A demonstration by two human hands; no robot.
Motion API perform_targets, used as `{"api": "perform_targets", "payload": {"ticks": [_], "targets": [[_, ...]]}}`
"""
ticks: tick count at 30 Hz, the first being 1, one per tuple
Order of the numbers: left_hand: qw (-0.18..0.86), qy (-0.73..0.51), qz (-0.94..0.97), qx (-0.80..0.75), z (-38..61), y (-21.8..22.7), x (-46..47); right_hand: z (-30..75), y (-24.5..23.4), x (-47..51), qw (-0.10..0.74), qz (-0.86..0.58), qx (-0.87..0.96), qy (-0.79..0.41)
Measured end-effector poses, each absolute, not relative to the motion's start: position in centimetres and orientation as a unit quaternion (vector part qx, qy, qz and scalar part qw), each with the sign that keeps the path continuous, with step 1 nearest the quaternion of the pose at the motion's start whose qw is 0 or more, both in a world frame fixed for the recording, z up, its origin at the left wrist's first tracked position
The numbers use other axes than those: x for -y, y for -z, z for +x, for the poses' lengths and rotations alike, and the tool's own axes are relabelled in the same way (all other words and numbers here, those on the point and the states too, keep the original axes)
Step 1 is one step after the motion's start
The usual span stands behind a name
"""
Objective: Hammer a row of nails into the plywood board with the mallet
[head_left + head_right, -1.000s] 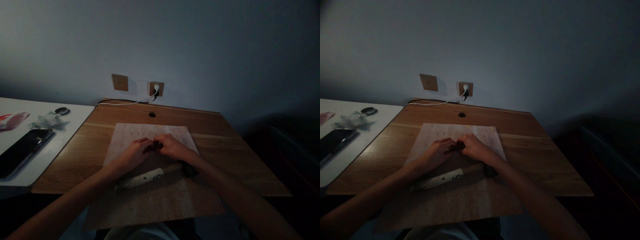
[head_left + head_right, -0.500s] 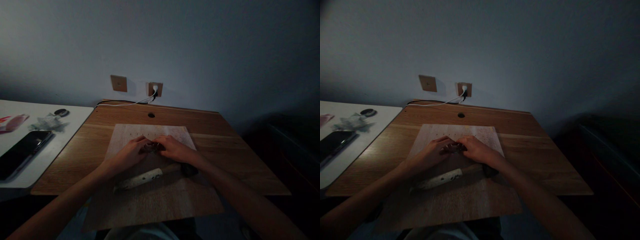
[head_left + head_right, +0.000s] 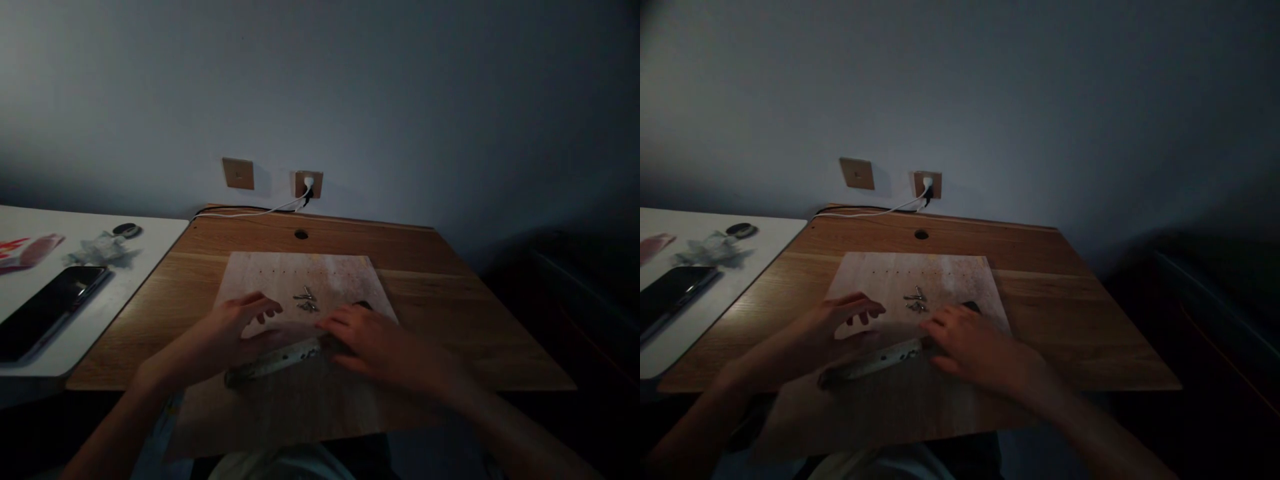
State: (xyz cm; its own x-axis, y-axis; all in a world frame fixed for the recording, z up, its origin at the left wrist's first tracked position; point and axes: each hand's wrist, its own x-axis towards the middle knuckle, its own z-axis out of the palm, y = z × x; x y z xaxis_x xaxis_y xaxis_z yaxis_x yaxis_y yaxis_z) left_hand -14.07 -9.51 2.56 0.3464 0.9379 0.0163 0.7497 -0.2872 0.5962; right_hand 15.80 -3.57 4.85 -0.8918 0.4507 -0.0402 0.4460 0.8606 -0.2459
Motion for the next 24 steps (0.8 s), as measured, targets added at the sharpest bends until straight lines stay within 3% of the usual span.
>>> {"api": "perform_targets", "payload": {"ticks": [4,9,17,24], "targets": [[0.28,-0.12,0.774,-0.555,-13.0,-1.7,12.6,15.1,-3.3,5.0,-0.007,-0.185,0.983,0.02],[0.229,-0.147,0.791,-0.548,-9.6,-0.5,14.2,15.5,-2.0,1.7,0.035,-0.177,0.975,0.127],[0.052,-0.215,0.843,-0.49,-8.8,1.0,16.7,18.3,-2.1,0.0,0.128,-0.221,0.965,0.064],[-0.136,-0.181,0.858,-0.461,-14.5,2.2,22.8,23.5,2.5,3.2,0.252,-0.466,0.848,-0.027]]}}
